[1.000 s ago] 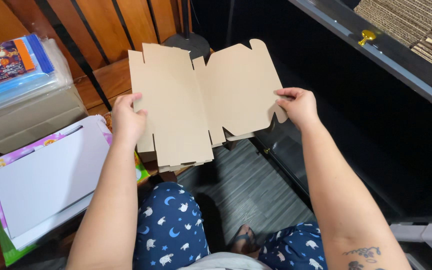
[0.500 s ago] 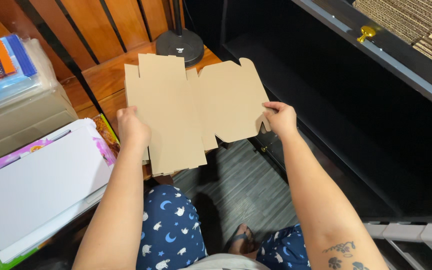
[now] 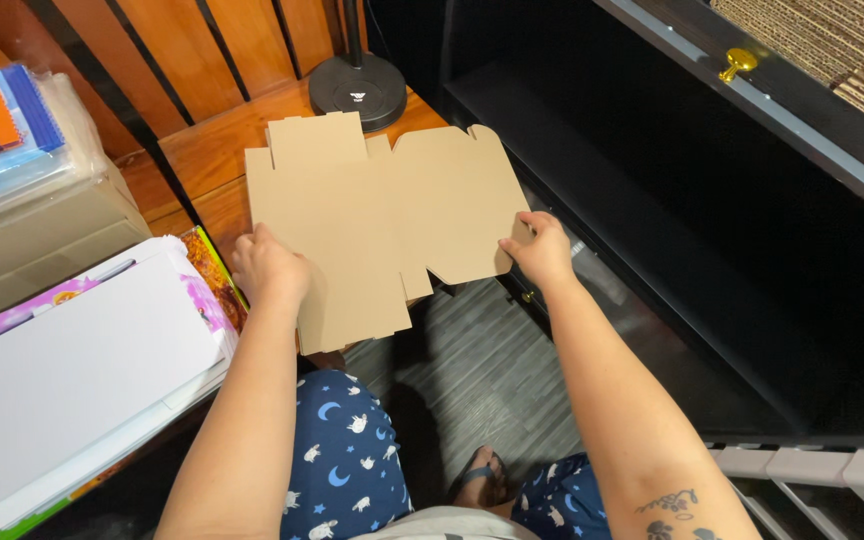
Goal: The person sits on the floor and repeatedly takes flat, pre-cut cardboard pieces from a stack on a shelf. They unfold each piece to check it, then place it onto a growing pile on the floor.
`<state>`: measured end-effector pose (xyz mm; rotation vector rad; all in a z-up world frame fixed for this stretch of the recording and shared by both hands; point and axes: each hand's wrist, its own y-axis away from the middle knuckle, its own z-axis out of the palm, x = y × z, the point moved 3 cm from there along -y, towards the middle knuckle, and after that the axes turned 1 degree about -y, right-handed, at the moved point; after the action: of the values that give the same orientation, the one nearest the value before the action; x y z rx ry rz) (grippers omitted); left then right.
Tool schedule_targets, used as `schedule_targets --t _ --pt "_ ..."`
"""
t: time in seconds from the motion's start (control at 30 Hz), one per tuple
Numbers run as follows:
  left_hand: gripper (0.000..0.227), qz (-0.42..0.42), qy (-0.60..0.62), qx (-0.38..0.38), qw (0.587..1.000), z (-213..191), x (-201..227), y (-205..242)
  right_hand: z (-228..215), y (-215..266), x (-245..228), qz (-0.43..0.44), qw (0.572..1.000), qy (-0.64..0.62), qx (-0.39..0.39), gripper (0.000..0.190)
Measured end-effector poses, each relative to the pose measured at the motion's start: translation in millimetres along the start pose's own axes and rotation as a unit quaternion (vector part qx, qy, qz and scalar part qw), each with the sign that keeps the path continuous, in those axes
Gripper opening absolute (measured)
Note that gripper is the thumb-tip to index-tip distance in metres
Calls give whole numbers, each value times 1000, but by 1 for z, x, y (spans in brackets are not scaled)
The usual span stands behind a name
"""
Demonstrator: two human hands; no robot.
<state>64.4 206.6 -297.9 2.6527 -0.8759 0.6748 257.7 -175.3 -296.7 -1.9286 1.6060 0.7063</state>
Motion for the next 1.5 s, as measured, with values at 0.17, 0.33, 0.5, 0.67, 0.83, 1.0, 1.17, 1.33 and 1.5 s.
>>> schedule_targets --t 0.17,0.33,0.5,0.67,0.83,1.0,1.17,1.33,1.5 --pt "73 0 14 9 1000 4 -2 -3 4 2 -3 -6 1000 18 -10 64" --pt "72 -22 11 4 1000 -16 11 16 3 3 -5 13 1000 21 0 79" --pt "61 -11 -1 4 1000 -22 15 21 17 -3 7 24 999 25 -24 74" --pt "58 -7 -3 10 1000 -9 5 9 19 -1 3 20 999 35 -23 74" --pt "62 48 -21 44 998 -18 26 29 22 17 -23 -127 982 115 86 65" --pt "55 111 -65 -51 990 -27 56 56 43 52 -86 -217 958 185 -16 54" --pt "64 113 -83 -150 979 -34 69 68 68 81 -116 -233 942 208 -119 48" --pt "74 122 -87 -184 971 -18 69 56 89 88 -114 -167 938 234 -192 50" --pt "82 84 -91 -224 967 -22 87 56 79 104 -140 -129 934 258 -208 53"
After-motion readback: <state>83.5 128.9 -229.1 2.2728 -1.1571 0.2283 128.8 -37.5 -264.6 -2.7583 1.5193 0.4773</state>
